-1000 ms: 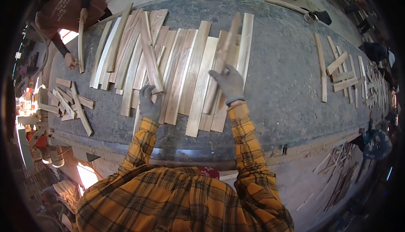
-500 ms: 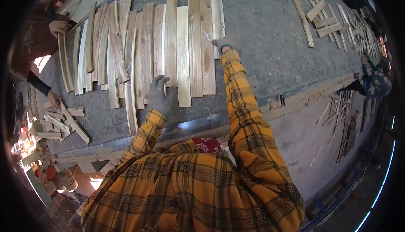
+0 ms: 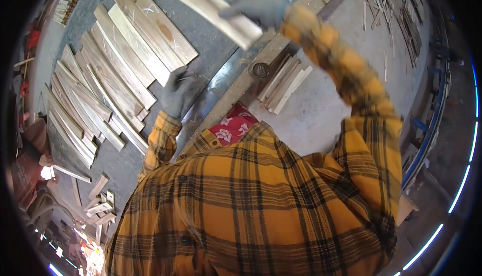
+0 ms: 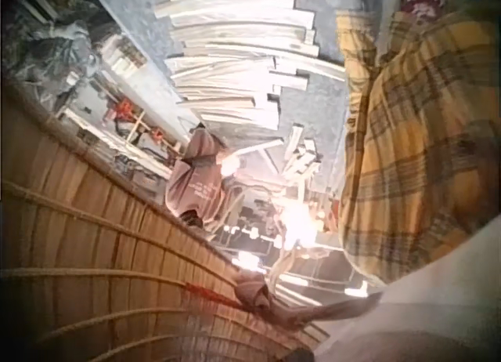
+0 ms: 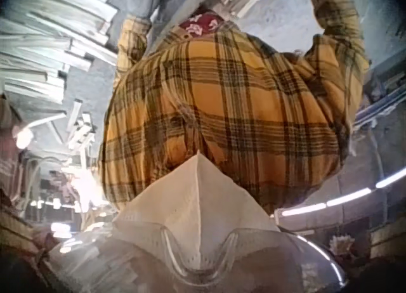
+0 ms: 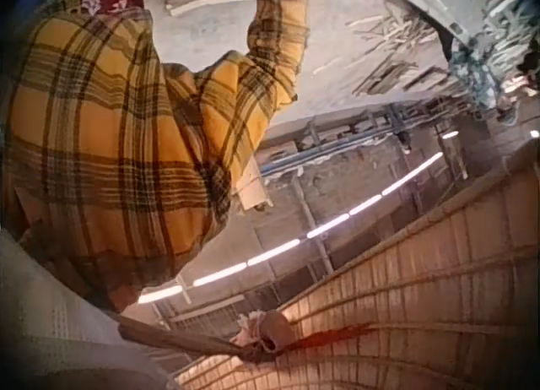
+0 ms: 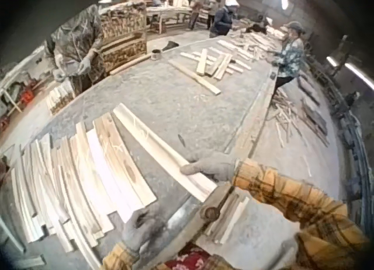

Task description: The person uses a chisel to carve and shape small wooden planks on a workbench. They repeatedly pick up planks, scrape the surface with the tool, and place them back down. The person works on multiple planks throughout the clip, focusing on smoothing or shaping the wood.

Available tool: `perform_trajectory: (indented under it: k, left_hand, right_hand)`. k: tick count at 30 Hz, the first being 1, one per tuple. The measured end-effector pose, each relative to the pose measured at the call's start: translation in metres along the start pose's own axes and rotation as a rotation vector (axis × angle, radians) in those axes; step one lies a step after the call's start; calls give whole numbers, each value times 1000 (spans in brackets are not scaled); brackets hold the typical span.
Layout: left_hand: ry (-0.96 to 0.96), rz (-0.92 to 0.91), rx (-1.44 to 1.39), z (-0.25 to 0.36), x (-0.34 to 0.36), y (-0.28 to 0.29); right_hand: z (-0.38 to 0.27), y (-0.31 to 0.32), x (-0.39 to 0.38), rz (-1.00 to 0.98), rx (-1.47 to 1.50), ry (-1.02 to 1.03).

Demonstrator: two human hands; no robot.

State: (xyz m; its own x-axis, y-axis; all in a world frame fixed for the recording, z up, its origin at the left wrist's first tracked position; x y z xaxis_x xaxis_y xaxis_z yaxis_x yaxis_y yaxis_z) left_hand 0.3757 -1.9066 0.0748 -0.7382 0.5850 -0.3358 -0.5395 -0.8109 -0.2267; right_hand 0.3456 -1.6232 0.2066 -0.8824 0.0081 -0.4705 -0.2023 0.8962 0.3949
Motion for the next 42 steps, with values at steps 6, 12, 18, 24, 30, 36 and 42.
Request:
perform_trajectory:
  k: [6, 12, 18, 24, 30, 36, 42]
  left_hand:
    - [52, -458, -188, 46, -12, -94]
    - [418, -684, -1221, 14, -13, -76]
    - [432, -1157, -1671, -30, -6, -56]
    - [527, -889, -1172, -3, -28, -54]
    - [452, 224, -22, -30, -45, 43]
    - [76, 723, 941, -11, -20, 23]
    - [276, 750, 923, -23, 2, 24]
  right_hand:
    - [20, -102, -94, 294, 626, 160]
    - [-10, -131, -102, 610, 185, 363]
    - [56, -120, -44, 580, 494, 184]
    - [38, -151, -3, 32, 987, 152]
    - [4, 53, 14, 418, 749, 376]
    - [-8, 169, 50, 813, -363, 262]
    - [3, -98, 53, 337, -687, 306]
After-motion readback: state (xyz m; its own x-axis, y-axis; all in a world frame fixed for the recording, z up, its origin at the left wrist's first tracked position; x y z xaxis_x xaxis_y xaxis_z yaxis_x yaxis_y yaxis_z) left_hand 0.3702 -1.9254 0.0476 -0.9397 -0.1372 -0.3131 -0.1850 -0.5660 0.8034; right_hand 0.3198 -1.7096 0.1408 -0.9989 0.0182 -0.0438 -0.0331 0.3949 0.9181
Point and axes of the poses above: each hand's wrist, its own x-axis towards the middle knuckle, its own y-axis out of the back of the hand, z = x × y, the point moved 3 cm from there along x, towards the middle knuckle, and after that the axes turned 7 degrees about y, right-handed, at the moved point
